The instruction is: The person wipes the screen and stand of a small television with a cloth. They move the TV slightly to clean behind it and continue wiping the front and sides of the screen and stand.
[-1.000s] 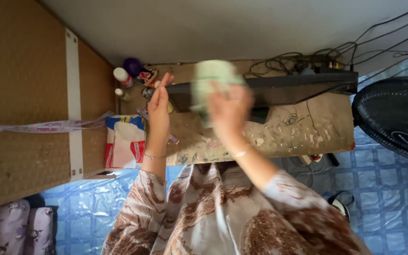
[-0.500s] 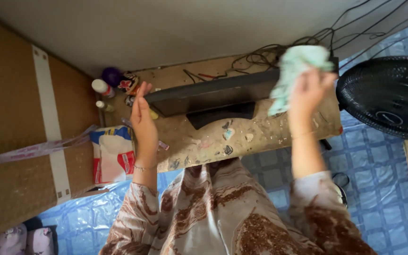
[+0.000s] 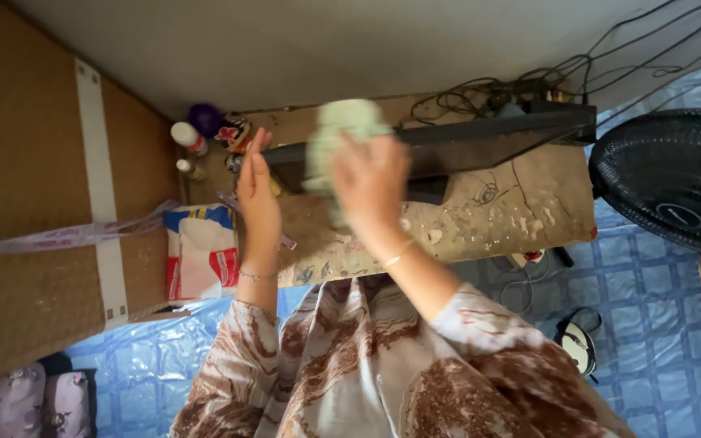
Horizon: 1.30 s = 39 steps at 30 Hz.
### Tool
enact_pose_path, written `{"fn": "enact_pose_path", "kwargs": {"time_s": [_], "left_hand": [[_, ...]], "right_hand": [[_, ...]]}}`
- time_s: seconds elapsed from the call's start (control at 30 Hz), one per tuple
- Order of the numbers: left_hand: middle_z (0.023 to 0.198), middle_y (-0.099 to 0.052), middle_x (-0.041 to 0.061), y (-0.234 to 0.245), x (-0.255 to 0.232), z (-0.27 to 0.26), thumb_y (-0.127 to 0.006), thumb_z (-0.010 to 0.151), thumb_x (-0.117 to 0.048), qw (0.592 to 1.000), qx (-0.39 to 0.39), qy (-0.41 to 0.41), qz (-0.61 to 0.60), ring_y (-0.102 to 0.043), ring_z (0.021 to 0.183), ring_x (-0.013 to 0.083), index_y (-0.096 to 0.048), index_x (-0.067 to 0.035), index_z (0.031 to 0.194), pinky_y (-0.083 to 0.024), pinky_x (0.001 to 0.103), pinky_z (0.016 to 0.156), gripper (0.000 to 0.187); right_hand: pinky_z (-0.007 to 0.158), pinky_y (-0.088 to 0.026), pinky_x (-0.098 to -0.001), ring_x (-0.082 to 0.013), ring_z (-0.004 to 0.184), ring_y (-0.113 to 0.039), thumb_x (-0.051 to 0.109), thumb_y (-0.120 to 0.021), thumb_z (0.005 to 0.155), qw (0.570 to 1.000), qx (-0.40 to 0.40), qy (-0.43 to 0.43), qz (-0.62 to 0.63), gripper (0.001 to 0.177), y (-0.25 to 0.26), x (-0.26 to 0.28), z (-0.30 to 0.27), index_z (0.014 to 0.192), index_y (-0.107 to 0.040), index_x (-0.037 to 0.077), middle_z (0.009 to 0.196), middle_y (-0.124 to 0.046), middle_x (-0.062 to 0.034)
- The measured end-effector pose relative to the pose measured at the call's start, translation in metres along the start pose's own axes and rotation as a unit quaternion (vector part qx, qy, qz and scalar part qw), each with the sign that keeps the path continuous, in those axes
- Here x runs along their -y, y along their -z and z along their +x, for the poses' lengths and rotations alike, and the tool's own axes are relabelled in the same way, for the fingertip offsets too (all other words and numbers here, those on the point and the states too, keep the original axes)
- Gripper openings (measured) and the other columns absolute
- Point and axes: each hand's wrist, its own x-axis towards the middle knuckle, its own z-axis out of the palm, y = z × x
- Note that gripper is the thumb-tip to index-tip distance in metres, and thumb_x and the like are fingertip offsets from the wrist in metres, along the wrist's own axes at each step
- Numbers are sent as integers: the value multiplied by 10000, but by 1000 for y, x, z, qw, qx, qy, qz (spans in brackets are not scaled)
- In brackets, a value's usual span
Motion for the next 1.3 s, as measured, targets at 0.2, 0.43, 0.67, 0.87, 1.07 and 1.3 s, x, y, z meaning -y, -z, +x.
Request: {"fn": "enact_pose_path", "kwargs": {"time_s": [0.2,0.43,0.67,0.87,1.07,1.3], "left_hand": [[1621,-383,170,-30,-22,-18,-600,1058,-255,907,-76,-206,358,-289,1562,373,-471,-119,1514,-203,517,1296,494],[1469,-496,148,-92,-31,-18,-660,983,-329,850,49,-248,462,-344,1453,388,-535,-111,1470,-180,613,1217,548],[1480,-542,101,-61,-15,-21,-614,1019,-214,844,32,-241,478,-381,1464,347,-572,-160,1448,-208,547,1242,435],[1481,-555,78,-17,-14,-16,-588,1059,-166,844,-42,-212,490,-353,1516,349,-577,-165,1441,-163,576,1277,382],[1449,-556,114,-119,-19,-26,-611,964,-131,827,56,-242,504,-406,1441,356,-588,-135,1404,-231,571,1222,441],[1397,-589,126,-317,-33,-57,-563,927,-130,857,146,-317,380,-482,1383,341,-562,-66,1403,-328,519,1198,480]], "right_hand": [[823,-501,-416,-293,932,-596,180,-604,1030,983,115,-20,143,205,-7,24,13,1153,-716,62,1006,-609,-148],[783,-551,-348,-187,839,-689,232,-619,1041,968,82,-133,195,253,46,-64,39,1213,-704,68,989,-729,-35],[1030,-424,-477,-372,1187,-520,137,-688,1055,990,-44,-63,-116,175,92,-228,5,1201,-775,99,1242,-633,-170],[1018,-494,-411,-295,1189,-617,188,-653,1117,990,-5,-133,-51,248,120,-297,-10,1329,-701,69,1356,-656,-144],[941,-536,-284,-213,1209,-664,187,-562,1125,967,45,-198,156,352,128,-276,4,1442,-588,37,1471,-612,-164],[964,-528,-300,-192,1245,-664,122,-549,1108,972,104,-151,145,324,152,-286,6,1417,-619,58,1408,-658,-186]]}}
